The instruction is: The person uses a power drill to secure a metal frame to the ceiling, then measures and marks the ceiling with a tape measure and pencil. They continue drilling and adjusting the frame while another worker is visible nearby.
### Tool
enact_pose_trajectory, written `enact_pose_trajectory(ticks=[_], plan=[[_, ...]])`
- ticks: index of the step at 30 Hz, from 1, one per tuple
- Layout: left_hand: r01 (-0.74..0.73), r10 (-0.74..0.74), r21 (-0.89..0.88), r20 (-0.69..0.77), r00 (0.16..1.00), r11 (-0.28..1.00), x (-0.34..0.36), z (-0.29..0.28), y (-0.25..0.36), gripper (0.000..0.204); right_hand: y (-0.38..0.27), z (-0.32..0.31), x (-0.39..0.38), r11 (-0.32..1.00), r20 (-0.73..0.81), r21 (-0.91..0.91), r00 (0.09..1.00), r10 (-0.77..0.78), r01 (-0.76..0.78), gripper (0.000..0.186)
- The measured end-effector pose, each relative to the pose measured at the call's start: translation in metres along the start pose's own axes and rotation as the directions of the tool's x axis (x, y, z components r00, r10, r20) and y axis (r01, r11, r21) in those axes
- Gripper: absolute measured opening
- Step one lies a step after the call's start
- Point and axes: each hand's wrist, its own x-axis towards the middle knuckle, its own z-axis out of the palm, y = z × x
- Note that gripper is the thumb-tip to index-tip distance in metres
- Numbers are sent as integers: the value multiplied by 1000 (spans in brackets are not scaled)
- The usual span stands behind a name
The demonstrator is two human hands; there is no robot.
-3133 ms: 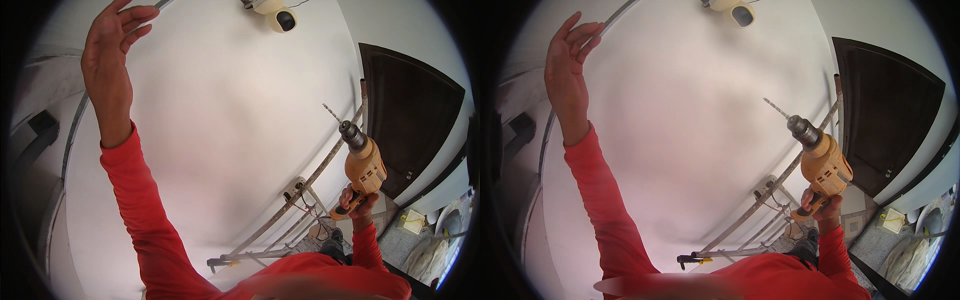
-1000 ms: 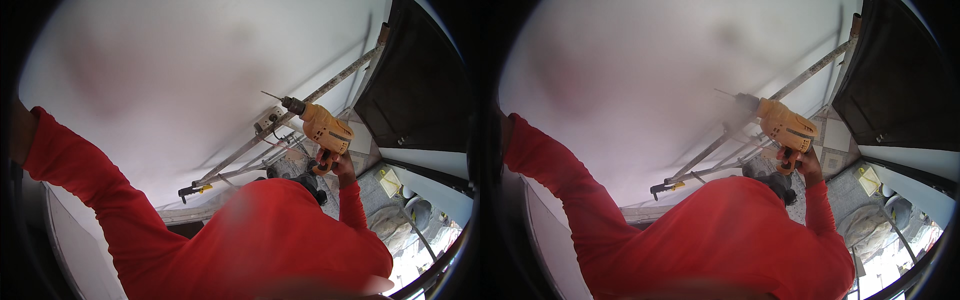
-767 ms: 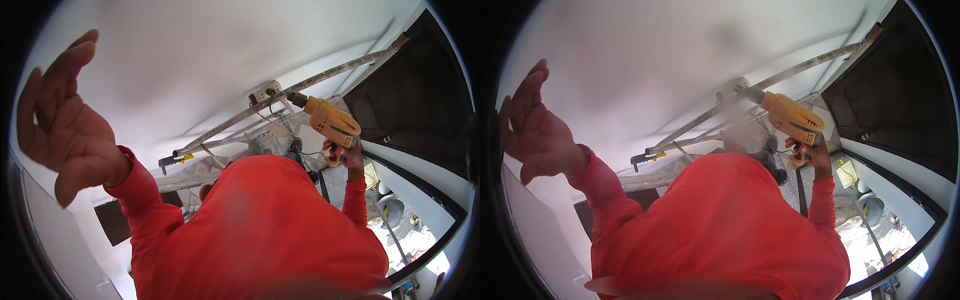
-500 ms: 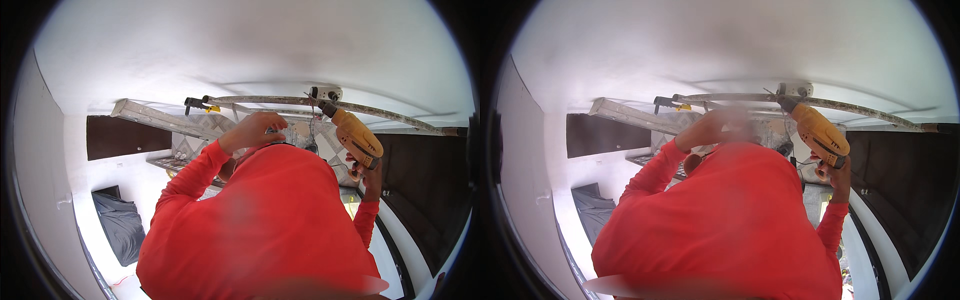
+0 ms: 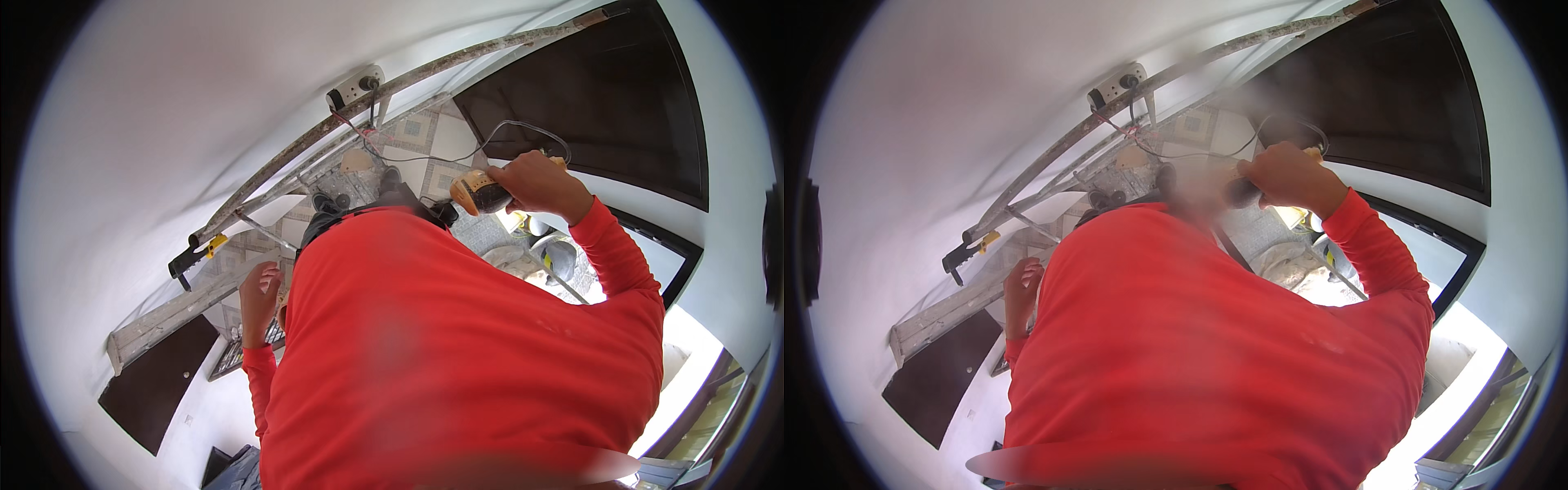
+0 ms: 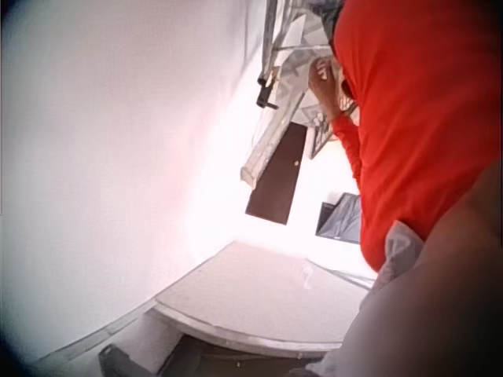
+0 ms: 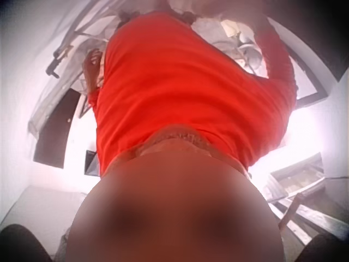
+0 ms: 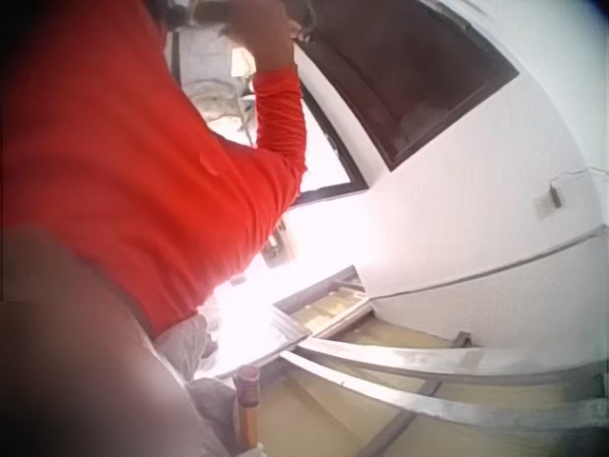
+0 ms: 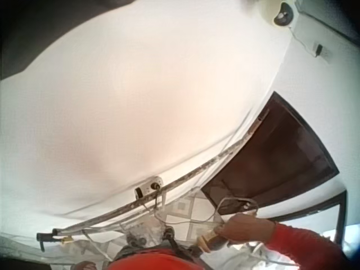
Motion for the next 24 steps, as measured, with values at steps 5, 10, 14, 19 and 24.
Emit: enact_pose_trajectory(ticks=[5,10,14,19,24], plan=[[-30,28,38,37,999,999,17,-19,-27,24,-36,26,-11,1000,-96,-7,995,9,-10,60],[-220,215,80,62,975,972,44,-10,-25,24,-53,19,-28,985,-107,-157,993,52,-68,49],[-196,193,31,71,979,980,52,2,-20,25,-57,18,-36,969,-110,-230,992,62,-86,41],[-176,173,32,85,981,984,50,13,-31,25,-38,52,11,952,-273,-294,947,-168,84,17],[-133,133,-27,12,991,991,36,17,-47,24,-7,76,54,946,-133,-280,969,-209,165,15]])
